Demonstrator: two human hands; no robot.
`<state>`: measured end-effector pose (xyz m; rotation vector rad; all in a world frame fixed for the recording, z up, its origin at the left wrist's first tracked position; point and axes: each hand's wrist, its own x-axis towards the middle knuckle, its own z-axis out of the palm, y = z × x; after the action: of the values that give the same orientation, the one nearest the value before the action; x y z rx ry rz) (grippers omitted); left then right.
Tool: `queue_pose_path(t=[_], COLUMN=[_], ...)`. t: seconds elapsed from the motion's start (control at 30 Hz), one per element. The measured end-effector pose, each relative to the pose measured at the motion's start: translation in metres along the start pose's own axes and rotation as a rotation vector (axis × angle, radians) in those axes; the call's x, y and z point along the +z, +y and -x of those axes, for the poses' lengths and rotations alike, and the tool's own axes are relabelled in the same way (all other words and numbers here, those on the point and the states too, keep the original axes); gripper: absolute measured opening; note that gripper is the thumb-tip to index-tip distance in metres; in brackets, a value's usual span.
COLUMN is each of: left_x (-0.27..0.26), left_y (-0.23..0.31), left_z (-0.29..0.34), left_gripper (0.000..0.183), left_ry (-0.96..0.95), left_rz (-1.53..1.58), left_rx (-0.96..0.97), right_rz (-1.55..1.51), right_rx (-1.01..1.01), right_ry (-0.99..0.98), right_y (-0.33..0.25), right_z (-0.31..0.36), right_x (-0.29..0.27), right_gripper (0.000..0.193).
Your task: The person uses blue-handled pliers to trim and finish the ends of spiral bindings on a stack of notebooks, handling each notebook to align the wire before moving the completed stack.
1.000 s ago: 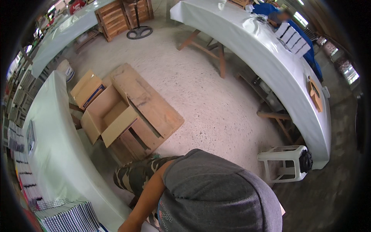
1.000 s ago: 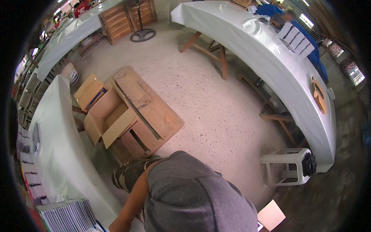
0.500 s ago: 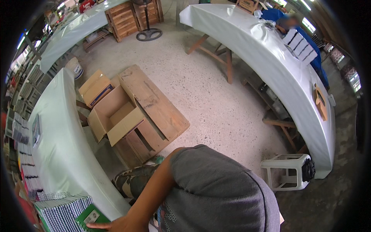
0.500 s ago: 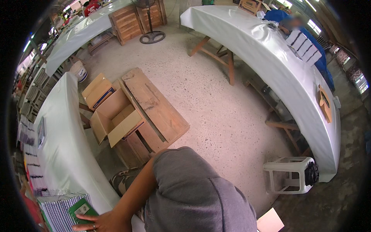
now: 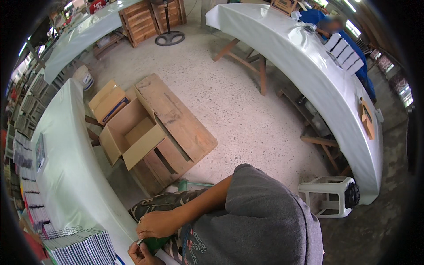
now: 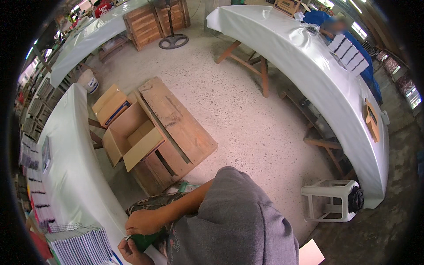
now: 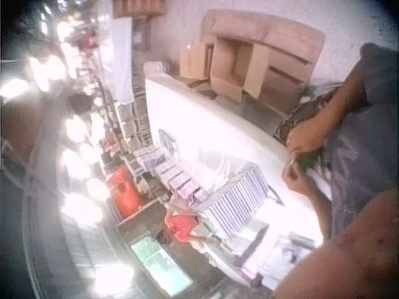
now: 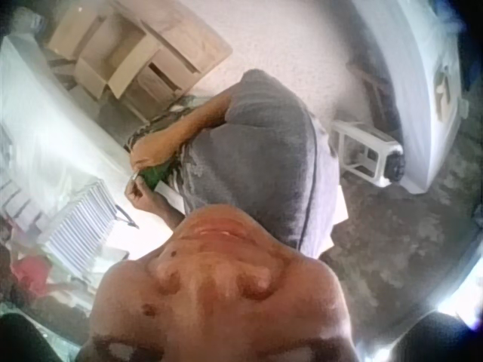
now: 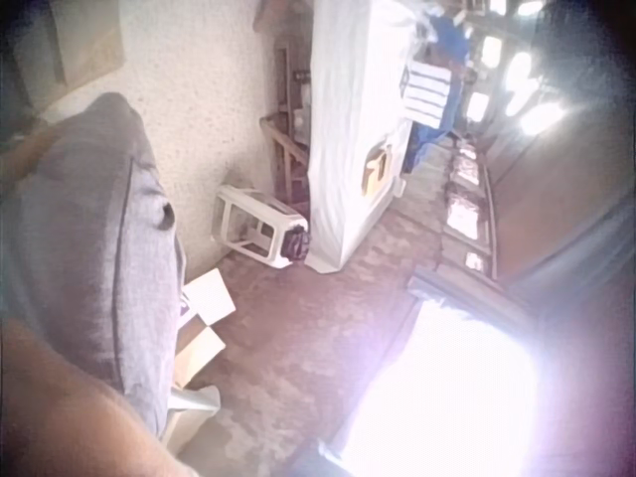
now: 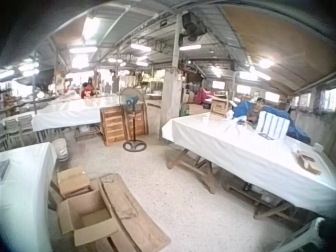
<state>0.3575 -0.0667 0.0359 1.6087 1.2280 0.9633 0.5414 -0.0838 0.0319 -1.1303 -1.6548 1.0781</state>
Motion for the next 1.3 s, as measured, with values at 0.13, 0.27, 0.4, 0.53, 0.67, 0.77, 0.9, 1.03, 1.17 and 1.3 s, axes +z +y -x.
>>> queue_pose_path(t=[0.13,0.27,0.4,0.53,0.67,0.77,0.9,1.03,1.17,1.3], left_x=[0.002,-0.007,-0.022,-0.034,-0.038,-0.041,-0.04,-0.046,-0.051,-0.047], left_y=[-0.006,-0.005,-0.006,-0.014,-0.018,-0.03,-0.043,-0.043,-0.045,-0.049], left_z=[-0.004,0.004,0.003,0.005,0.0,-0.001,0.001,0.008,0.004,-0.005], left_gripper=[0.024,0.013,0.013,0.011,0.012,0.011,0.011,0.013,0.016,0.014], left_ry=[0.008,0.046,0.012,-0.001,-0.009,-0.004,0.014,0.01,0.004,0.033], left_rz=[-0.081,0.196,0.309,0.394,0.426,0.483,0.47,0.434,0.377,0.408], left_rx=[-0.001,-0.026,-0.029,-0.041,-0.032,-0.106,-0.012,-0.062,-0.104,-0.068], right_rz=[0.028,-0.286,-0.15,-0.162,0.054,0.003,-0.025,-0.002,0.017,-0.008], right_rx=[-0.207,0.068,-0.017,-0.082,-0.191,-0.037,0.042,0.018,0.031,0.064], right_ry=[0.049,0.023,0.004,0.035,0.097,0.019,0.027,0.024,0.139,0.112], right_y=[0.005,0.001,0.002,-0.005,-0.005,-0.017,-0.01,-0.011,-0.014,-0.012], right_z=[-0.005,-0.015,-0.024,-0.036,-0.045,-0.051,-0.046,-0.04,-0.049,-0.059], right_x=[0.011,0.007,0.025,0.036,0.037,0.036,0.046,0.056,0.062,0.058], right_gripper=[0.025,0.027,0.025,0.021,0.021,0.02,0.02,0.02,0.02,0.017])
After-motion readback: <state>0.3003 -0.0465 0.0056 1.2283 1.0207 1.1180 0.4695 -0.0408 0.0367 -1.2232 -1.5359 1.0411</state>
